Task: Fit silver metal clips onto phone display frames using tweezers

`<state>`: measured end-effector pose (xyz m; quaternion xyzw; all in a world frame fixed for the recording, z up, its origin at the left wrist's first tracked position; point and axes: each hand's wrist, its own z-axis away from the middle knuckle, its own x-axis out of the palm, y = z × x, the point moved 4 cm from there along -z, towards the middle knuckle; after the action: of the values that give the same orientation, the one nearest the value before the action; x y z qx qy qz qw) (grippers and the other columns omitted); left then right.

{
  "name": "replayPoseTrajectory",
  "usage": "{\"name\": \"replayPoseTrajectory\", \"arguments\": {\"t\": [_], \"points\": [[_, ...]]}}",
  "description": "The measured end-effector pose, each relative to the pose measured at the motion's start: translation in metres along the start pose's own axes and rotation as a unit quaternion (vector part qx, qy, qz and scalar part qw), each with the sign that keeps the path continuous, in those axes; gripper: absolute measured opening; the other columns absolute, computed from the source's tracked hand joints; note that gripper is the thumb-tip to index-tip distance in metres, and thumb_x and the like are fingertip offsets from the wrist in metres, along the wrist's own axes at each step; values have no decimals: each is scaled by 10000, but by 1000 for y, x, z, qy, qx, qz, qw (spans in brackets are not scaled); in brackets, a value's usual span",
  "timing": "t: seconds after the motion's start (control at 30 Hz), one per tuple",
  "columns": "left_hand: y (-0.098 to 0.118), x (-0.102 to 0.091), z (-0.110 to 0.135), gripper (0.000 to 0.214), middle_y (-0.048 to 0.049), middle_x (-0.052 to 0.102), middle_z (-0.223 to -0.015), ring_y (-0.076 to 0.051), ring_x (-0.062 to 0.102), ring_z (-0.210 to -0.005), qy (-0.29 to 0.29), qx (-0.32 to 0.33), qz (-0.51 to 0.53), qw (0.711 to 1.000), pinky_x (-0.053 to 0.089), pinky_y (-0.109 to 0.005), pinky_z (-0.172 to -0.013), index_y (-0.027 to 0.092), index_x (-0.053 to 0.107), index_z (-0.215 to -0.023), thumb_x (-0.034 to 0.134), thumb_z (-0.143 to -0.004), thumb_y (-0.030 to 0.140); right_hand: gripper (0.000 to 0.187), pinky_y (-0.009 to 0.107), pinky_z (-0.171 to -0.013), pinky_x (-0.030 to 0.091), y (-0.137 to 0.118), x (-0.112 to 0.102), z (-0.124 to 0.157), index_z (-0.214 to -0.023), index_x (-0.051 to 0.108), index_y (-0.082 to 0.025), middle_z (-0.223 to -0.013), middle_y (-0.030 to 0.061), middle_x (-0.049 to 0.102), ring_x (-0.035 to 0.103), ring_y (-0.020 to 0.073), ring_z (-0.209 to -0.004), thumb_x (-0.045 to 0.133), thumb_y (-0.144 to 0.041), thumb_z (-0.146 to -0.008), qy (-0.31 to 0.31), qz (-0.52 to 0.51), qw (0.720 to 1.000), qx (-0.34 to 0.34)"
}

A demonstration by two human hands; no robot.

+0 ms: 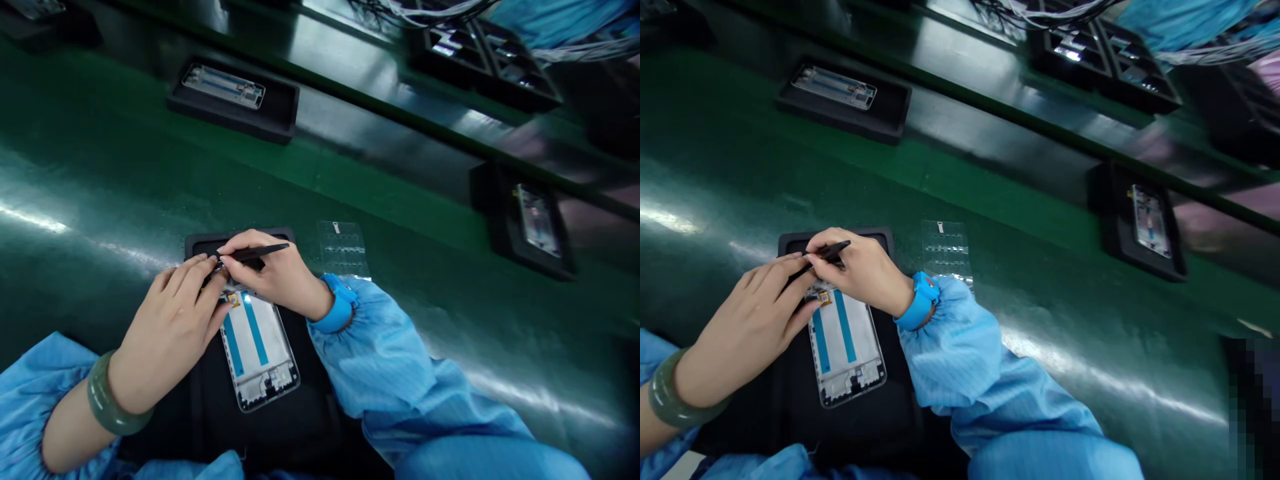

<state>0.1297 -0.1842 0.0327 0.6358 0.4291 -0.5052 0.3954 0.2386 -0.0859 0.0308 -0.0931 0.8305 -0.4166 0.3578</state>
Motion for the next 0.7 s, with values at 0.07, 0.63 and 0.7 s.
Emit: {"name": "replayPoseTrajectory", "arguments": {"t": [0.07,0.63,0.7], "points": [[0,0,0,375,-164,536,-1209,-311,492,-1128,-1,0,0,1000,456,-462,-866,98,512,-1195,449,-889,305,66,217,-714,491,0,0,-2,-891,582,-160,-868,15,640,611,108,-770,567,-196,-838,2,3,1000,20],[-2,-1,0,365,-154,556,-1183,-297,514,-1120,0,-13,15,1000,464,-445,-851,116,522,-1185,462,-882,310,31,225,-675,486,2,-7,-3,-844,550,-171,-827,3,617,596,102,-701,531,-183,-822,26,1,997,77],[-2,-2,0,355,-154,559,-1181,-298,516,-1113,2,-13,14,1000,464,-443,-850,112,530,-1170,465,-880,307,36,229,-698,481,-2,-5,-3,-847,549,-175,-838,9,622,598,110,-731,522,-174,-824,22,27,998,53]]}}
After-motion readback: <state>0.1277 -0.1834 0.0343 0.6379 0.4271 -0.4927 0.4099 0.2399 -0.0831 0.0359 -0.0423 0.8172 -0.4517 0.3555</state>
